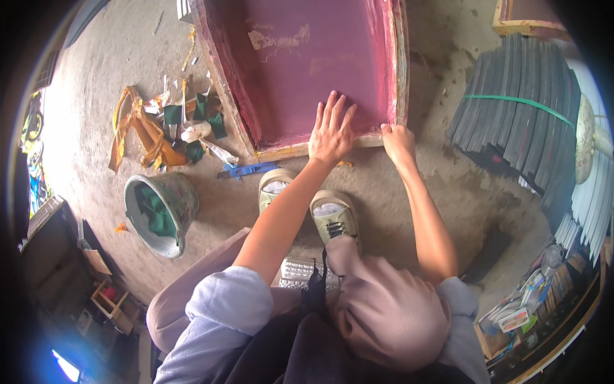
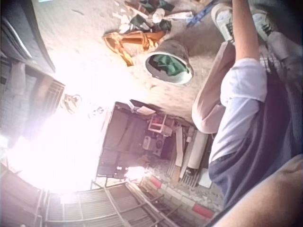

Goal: The person places a wooden frame on the floor, then uses a sanding block to smooth the inner edges and corners. They repeatedly rub the frame's interior surfaces with the sanding block, focusing on the corners and sides.

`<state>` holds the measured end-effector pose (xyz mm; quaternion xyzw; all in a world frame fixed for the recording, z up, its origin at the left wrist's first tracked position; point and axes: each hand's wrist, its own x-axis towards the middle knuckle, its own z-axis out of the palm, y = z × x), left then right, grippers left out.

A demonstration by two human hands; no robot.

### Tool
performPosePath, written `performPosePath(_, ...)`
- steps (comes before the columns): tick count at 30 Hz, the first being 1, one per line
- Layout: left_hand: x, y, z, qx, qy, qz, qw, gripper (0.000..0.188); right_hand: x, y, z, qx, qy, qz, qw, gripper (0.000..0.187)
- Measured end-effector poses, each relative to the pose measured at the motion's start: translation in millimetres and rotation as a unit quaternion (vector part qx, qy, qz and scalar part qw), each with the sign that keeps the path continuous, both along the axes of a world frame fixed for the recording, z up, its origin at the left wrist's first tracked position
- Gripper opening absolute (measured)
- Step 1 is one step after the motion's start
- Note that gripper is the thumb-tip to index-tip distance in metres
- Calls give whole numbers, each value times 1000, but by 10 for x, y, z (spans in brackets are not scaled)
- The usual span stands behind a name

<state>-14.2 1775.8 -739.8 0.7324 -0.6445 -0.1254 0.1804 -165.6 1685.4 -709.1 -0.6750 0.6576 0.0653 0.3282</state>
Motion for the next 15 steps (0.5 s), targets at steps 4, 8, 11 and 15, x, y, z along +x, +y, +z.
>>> performPosePath(4,-30,-34,10,3,6,-10,1000,56,53,-198,18,-28,32,114,993,37)
performPosePath(8,0,-16,11,13,8,-6,1000,56,357,-129,221,-102,79,217,968,31)
performPosePath(11,-44,-48,38,13,11,-8,1000,56,347,-174,241,-109,101,276,950,19)
performPosePath(15,-18,-41,21,-15,23,7,1000,52,166,-169,336,-102,29,268,958,36)
